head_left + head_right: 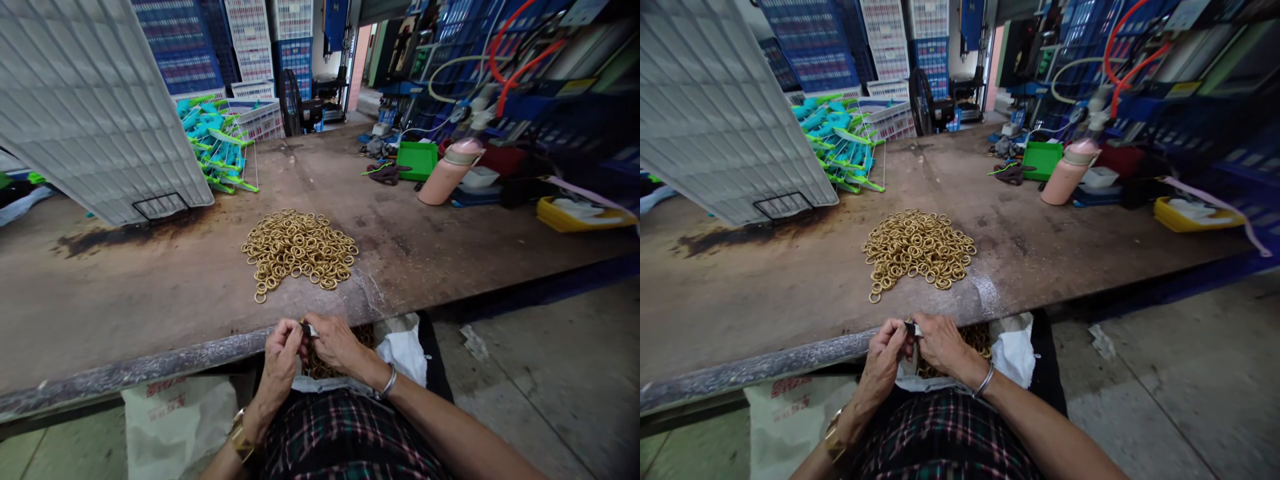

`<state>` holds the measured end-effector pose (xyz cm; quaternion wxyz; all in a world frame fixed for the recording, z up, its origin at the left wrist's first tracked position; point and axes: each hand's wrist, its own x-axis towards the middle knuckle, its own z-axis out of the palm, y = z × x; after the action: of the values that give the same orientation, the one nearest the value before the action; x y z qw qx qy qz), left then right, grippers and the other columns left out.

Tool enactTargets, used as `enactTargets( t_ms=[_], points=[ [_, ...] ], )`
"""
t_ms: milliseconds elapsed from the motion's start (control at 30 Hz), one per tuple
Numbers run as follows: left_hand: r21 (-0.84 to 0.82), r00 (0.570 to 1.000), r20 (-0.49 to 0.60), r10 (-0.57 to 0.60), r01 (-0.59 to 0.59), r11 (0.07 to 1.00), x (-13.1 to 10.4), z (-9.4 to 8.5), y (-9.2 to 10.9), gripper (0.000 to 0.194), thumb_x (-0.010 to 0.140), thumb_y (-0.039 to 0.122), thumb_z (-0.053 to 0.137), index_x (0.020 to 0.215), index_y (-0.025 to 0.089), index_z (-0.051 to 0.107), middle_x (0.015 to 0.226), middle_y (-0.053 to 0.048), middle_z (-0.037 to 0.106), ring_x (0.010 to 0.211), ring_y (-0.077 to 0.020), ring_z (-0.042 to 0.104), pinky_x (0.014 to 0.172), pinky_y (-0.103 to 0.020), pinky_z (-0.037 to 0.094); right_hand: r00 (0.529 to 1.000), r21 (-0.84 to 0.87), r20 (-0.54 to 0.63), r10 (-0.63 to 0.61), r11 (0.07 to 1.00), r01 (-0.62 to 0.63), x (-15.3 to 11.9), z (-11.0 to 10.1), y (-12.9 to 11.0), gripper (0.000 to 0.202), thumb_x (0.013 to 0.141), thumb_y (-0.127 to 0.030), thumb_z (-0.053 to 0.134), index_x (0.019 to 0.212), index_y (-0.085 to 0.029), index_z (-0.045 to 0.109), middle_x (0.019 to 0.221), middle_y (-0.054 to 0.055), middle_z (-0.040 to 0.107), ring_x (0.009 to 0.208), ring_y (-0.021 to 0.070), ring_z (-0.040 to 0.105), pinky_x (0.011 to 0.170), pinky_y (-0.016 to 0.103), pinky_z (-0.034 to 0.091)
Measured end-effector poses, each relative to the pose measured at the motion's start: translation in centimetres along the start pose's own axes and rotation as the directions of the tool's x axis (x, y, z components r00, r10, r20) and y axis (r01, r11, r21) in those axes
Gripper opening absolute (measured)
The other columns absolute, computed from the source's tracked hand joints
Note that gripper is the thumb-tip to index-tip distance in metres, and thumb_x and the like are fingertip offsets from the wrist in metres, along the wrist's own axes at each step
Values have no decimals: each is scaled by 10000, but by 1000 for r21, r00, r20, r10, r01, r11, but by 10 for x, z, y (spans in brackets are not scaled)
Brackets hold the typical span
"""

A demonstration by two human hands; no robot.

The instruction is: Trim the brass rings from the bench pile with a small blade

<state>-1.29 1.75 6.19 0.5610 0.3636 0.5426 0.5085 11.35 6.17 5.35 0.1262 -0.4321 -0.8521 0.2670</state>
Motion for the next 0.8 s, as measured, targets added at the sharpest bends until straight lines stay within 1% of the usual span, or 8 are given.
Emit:
enactTargets(
  t_ms=[233,333,433,700,800],
  points=[
    [-19,1000,-18,11,-12,1000,0,-1,-2,303,749,448,551,652,173,470,556,46,491,455,-73,444,458,-198,380,999,-8,24,34,999,-34,0,0,-1,223,735,-95,397,895,-157,540,732,30,613,629,131,510,574,233,262],
    [-15,1000,-5,21,-21,1000,0,-2,-3,300,753,446,548,657,172,474,563,42,495,463,-75,448,467,-202,386,998,-24,44,42,999,-40,1,-1,-1,227,736,-100,398,907,-155,537,750,37,620,650,135,521,583,235,266],
    [3,999,8,41,-41,999,0,-3,-3,302,761,447,538,651,174,471,557,41,488,471,-80,451,476,-206,390,996,-61,73,46,997,-41,1,-2,-2,234,740,-117,397,927,-153,533,759,47,629,657,146,535,581,242,266],
    [41,996,3,91,-91,995,-1,-8,-7,295,781,442,515,653,179,475,566,41,484,489,-88,449,496,-214,383,983,-122,165,79,991,-59,5,-9,-10,247,765,-146,389,958,-145,543,777,75,647,665,158,567,570,247,272],
    [92,992,5,126,-126,988,-7,-8,-3,299,787,441,510,649,177,485,562,33,486,503,-95,455,512,-220,383,979,-123,182,96,990,-75,8,-14,-12,232,777,-148,389,942,-148,553,778,80,650,677,159,571,574,247,279]
  ],
)
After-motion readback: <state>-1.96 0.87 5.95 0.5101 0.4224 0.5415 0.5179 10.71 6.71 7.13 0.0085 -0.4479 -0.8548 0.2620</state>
